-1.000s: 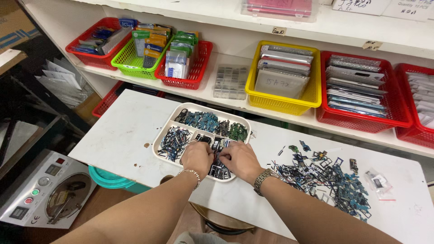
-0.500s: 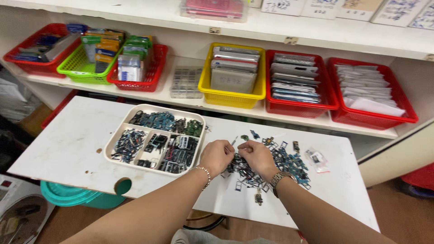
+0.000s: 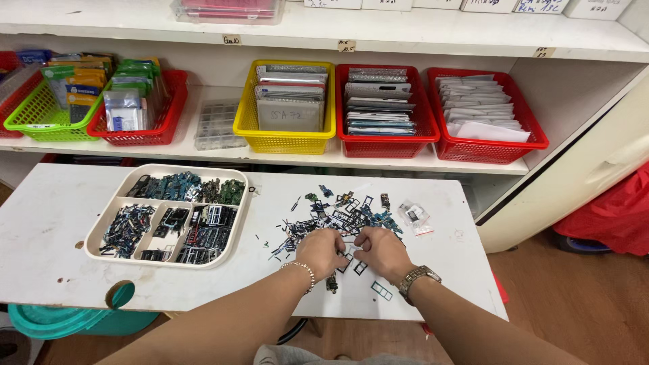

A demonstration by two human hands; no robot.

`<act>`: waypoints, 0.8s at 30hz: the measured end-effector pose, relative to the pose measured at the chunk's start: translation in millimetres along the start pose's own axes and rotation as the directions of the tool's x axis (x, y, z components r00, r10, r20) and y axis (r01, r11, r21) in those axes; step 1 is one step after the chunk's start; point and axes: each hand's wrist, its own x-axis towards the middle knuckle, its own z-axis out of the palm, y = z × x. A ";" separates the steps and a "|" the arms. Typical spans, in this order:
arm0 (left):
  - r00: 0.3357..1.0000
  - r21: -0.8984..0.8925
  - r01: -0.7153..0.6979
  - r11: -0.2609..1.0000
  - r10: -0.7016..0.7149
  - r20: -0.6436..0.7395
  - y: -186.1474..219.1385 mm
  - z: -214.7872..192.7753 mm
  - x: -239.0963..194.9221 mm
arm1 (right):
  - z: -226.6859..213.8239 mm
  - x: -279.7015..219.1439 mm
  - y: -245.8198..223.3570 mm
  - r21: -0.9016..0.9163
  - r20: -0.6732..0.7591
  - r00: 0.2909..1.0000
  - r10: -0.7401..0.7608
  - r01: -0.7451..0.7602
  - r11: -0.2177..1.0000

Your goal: The person sorts small electronic components from a pile on a white table into a compartmentalized tray. They pick up individual pieces, separate them, and place them into specific sections of the tray.

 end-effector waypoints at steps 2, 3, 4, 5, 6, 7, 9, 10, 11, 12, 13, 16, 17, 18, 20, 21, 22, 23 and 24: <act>0.998 0.071 -0.061 0.996 0.060 0.008 3.1 0.6 -2.8 | 2.9 -2.8 -0.9 -0.087 -0.074 0.989 -0.128 0.122 0.989; 0.996 0.106 -0.091 0.990 0.090 0.013 3.8 0.9 -3.4 | 3.8 -2.5 -1.3 -0.134 -0.105 0.975 -0.195 0.180 0.974; 0.995 0.121 -0.095 0.988 0.095 -0.001 4.5 1.5 -3.2 | 3.7 -1.1 -1.6 -0.118 -0.087 0.982 -0.168 0.157 0.981; 0.995 0.137 -0.098 0.986 0.101 -0.014 4.6 2.7 -3.1 | 3.4 0.1 -1.8 -0.102 -0.068 0.988 -0.139 0.132 0.986; 0.994 0.153 -0.101 0.983 0.106 -0.026 4.6 4.2 -2.6 | 2.8 1.2 -2.2 -0.086 -0.048 0.993 -0.111 0.107 0.991; 0.999 0.128 -0.051 0.990 0.053 -0.012 4.5 5.5 -1.0 | 1.4 3.4 -3.5 -0.082 -0.012 0.998 -0.061 0.060 0.995; 0.998 0.080 0.049 0.996 -0.051 0.021 4.7 9.2 3.3 | -2.7 8.2 -7.2 -0.079 0.060 0.997 0.042 -0.037 0.996; 0.997 0.085 0.076 0.993 -0.078 0.016 4.7 11.3 6.0 | -4.7 8.9 -8.7 -0.085 0.067 0.997 0.033 -0.028 0.996; 0.994 0.090 0.104 0.991 -0.105 0.012 4.5 13.5 8.7 | -6.5 7.9 -9.5 -0.090 0.075 0.997 0.025 -0.018 0.996; 0.991 0.095 0.131 0.987 -0.132 0.007 3.5 15.3 11.3 | -7.8 6.9 -10.3 -0.095 0.082 0.996 0.017 -0.009 0.995; 0.989 0.077 0.145 0.986 -0.145 -0.002 1.2 16.8 13.2 | -8.4 5.7 -11.2 -0.122 0.063 0.998 -0.030 0.038 0.992; 0.980 -0.061 0.195 0.979 -0.197 -0.031 -7.4 21.8 18.6 | -7.4 0.8 -10.7 -0.197 -0.008 0.987 -0.159 0.155 0.968; 0.973 -0.163 0.219 0.962 -0.228 -0.041 -11.5 22.9 19.8 | -5.5 0.1 -11.1 -0.215 -0.041 0.980 -0.197 0.184 0.959; 0.964 -0.264 0.238 0.935 -0.260 -0.049 -15.9 23.9 21.1 | -3.5 0.4 -11.9 -0.233 -0.074 0.969 -0.235 0.212 0.949; 0.948 -0.372 0.251 0.894 -0.304 -0.091 -23.4 26.7 26.3 | 1.7 4.0 -15.2 -0.238 -0.068 0.978 -0.199 0.178 0.955; 0.939 -0.425 0.253 0.869 -0.327 -0.110 -26.2 27.4 29.7 | 3.0 5.3 -16.0 -0.240 -0.065 0.981 -0.181 0.161 0.957; 0.929 -0.521 0.272 0.809 -0.363 -0.079 -29.3 26.9 33.6 | 3.2 6.7 -16.3 -0.240 -0.049 0.983 -0.179 0.162 0.957; 0.919 -0.612 0.286 0.738 -0.392 -0.043 -31.8 26.5 38.1 | 2.3 8.9 -16.2 -0.242 -0.035 0.984 -0.175 0.162 0.957; 0.909 -0.693 0.298 0.656 -0.417 -0.005 -34.8 26.1 41.4 | 1.8 11.0 -16.4 -0.244 -0.021 0.985 -0.171 0.161 0.956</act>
